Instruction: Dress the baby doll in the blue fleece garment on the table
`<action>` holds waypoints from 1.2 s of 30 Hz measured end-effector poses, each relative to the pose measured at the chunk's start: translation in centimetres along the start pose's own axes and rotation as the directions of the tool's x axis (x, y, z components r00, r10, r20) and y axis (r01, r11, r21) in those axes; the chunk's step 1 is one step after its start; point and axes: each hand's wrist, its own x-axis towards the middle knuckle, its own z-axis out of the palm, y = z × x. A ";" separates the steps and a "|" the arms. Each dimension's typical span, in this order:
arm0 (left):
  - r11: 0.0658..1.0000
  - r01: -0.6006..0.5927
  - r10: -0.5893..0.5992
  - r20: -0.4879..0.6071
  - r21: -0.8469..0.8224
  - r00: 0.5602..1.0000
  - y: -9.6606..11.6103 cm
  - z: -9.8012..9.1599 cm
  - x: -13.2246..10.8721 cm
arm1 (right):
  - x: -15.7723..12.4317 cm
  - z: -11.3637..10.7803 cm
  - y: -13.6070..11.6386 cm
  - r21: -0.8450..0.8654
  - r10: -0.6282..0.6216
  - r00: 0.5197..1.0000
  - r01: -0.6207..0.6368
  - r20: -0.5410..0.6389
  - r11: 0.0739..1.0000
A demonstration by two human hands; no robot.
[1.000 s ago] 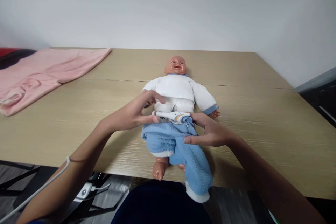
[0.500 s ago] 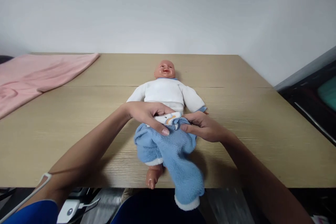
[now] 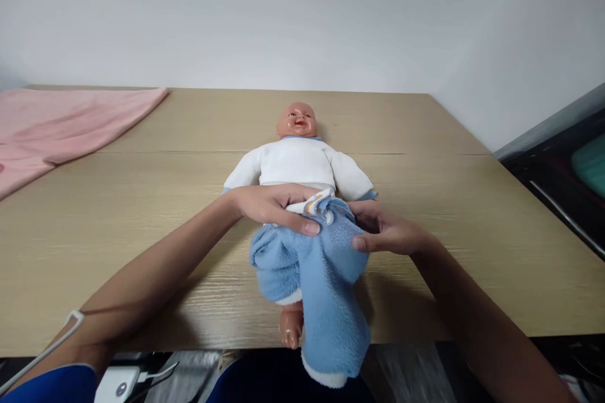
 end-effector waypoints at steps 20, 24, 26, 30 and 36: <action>0.990 -0.056 0.081 0.189 -0.132 0.979 -2.7 -0.8 0.0 | -0.3 0.4 2.7 0.343 -0.011 1.000 0.006 0.014 0.939; 0.994 -0.030 0.033 0.028 -0.103 0.999 -3.1 -0.7 0.1 | -0.9 0.5 3.2 0.304 0.110 0.989 -0.137 0.102 0.943; 0.997 -0.007 0.009 0.031 -0.081 0.999 -3.1 -0.6 0.1 | -1.1 0.6 3.3 0.278 0.157 0.978 -0.189 0.135 0.942; 0.990 0.044 -0.034 0.078 -0.131 0.996 -3.3 -0.6 0.0 | -1.3 0.8 3.3 0.317 0.126 0.980 -0.169 0.151 0.933; 0.951 0.099 0.004 0.332 -0.292 0.943 -3.8 -0.9 -0.2 | -0.7 0.6 3.3 0.356 -0.036 0.999 0.022 0.032 0.934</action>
